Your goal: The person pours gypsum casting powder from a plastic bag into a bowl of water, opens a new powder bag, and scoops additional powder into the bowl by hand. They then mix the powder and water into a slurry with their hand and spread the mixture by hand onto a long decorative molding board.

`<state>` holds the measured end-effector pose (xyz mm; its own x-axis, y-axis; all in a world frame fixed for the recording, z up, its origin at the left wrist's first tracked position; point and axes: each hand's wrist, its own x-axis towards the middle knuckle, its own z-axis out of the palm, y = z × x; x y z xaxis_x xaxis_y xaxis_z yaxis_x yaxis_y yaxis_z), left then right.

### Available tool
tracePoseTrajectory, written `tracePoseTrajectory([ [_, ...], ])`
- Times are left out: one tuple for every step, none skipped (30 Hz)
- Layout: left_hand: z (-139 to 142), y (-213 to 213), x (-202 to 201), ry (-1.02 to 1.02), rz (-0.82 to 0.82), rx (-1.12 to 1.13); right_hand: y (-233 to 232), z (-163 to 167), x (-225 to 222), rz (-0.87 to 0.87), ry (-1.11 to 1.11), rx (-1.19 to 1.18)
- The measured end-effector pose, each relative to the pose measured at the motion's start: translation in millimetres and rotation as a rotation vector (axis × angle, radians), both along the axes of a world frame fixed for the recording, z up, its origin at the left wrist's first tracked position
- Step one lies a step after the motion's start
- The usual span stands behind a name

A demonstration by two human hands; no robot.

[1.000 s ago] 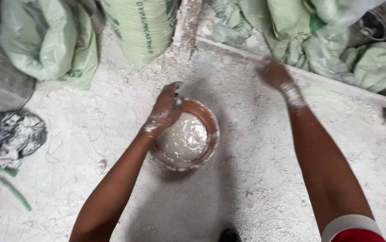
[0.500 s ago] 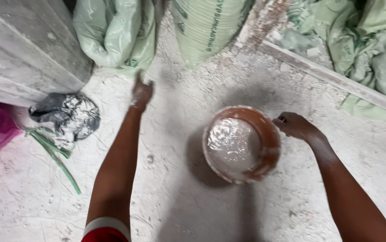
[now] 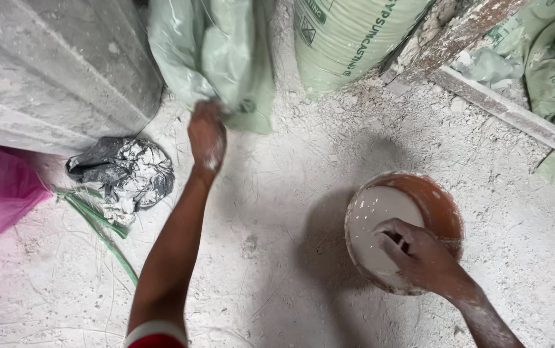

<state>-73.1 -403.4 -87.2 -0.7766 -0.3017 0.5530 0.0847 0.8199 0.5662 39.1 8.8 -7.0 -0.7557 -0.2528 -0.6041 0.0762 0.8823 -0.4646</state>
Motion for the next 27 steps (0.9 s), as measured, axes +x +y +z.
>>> tracePoseTrajectory([
  [2.3, 7.2, 16.4, -0.013, -0.043, -0.020, -7.9, -4.2, -2.3, -0.009, -0.016, 0.003],
  [3.8, 13.6, 36.7, 0.008, -0.079, 0.005, -15.1, -9.0, -3.1, -0.017, -0.035, 0.005],
  [5.0, 18.0, 59.0, 0.032, -0.111, 0.029, -23.2, -14.9, -4.6, 0.032, 0.011, -0.047],
  [6.8, 18.2, 77.4, 0.062, -0.067, 0.025, -34.5, -22.7, -7.9, 0.081, 0.066, -0.102],
  [7.4, 17.8, 95.3, 0.091, -0.024, 0.020, -45.9, -29.7, -10.9, 0.128, 0.120, -0.158],
  [7.2, 14.2, 115.1, 0.095, -0.033, 0.028, -57.8, -36.0, -10.6, 0.109, 0.143, -0.260],
  [6.3, 7.3, 134.5, 0.101, -0.040, 0.036, -71.5, -42.4, -10.4, 0.090, 0.167, -0.361],
  [5.0, 3.0, 152.5, 0.111, -0.047, 0.046, -86.0, -48.0, -13.8, 0.004, 0.070, -0.450],
  [2.5, 0.8, 170.4, 0.077, -0.083, 0.077, -101.3, -53.4, -15.6, -0.085, -0.029, -0.539],
  [-0.1, 0.4, 185.2, 0.047, -0.123, 0.107, -115.4, -57.8, -17.4, -0.244, -0.134, -0.654],
  [-2.6, 1.0, 199.1, 0.019, -0.164, 0.137, -128.1, -61.5, -18.2, -0.404, -0.238, -0.766],
  [-4.6, 3.2, 212.8, 0.049, -0.220, 0.084, -138.9, -64.3, -18.5, -0.514, -0.298, -0.818],
  [-5.8, 6.1, 225.1, 0.077, -0.278, 0.030, -149.7, -66.9, -18.9, -0.625, -0.359, -0.871],
  [-5.6, 8.7, 234.8, 0.101, -0.338, -0.024, -158.4, -69.0, -16.9, -0.740, -0.424, -0.921],
  [-4.1, 10.7, 242.5, 0.072, -0.375, -0.086, -165.2, -70.3, -15.8, -0.714, -0.382, -0.892],
  [-1.1, 11.8, 249.0, 0.045, -0.410, -0.149, -170.9, -70.8, -16.1, -0.685, -0.340, -0.864],
  [3.2, 13.3, 251.9, 0.021, -0.448, -0.212, -173.6, -70.1, -17.5, -0.659, -0.294, -0.836],
  [8.6, 14.6, 253.5, -0.028, -0.438, -0.221, -174.4, -68.4, -19.9, -0.632, -0.233, -0.934],
  [15.0, 15.9, 252.8, -0.077, -0.428, -0.233, -172.9, -65.7, -23.5, -0.604, -0.170, -1.033],
  [22.3, 17.9, 250.7, -0.123, -0.414, -0.245, -169.4, -61.5, -28.9, -0.571, -0.104, -1.131],
  [29.9, 20.2, 248.6, -0.133, -0.382, -0.278, -164.1, -56.1, -35.2, -0.599, -0.040, -1.151],
  [37.6, 24.7, 245.0, -0.139, -0.350, -0.310, -155.4, -48.5, -43.8, -0.626, 0.028, -1.170],
  [45.1, 30.3, 242.4, -0.145, -0.319, -0.341, -146.6, -39.8, -51.9, -0.656, 0.095, -1.188],
  [51.8, 37.9, 238.9, -0.220, -0.311, -0.312, -136.4, -30.8, -57.8, -0.694, 0.119, -1.241],
  [57.7, 46.5, 234.3, -0.290, -0.302, -0.283, -125.1, -20.4, -63.4, -0.729, 0.149, -1.296],
  [62.7, 55.6, 229.7, -0.361, -0.296, -0.254, -114.4, -9.3, -68.5, -0.765, 0.179, -1.351],
  [66.2, 65.4, 225.4, -0.383, -0.310, -0.206, -103.3, 2.0, -72.8, -0.755, 0.293, -1.319],
])
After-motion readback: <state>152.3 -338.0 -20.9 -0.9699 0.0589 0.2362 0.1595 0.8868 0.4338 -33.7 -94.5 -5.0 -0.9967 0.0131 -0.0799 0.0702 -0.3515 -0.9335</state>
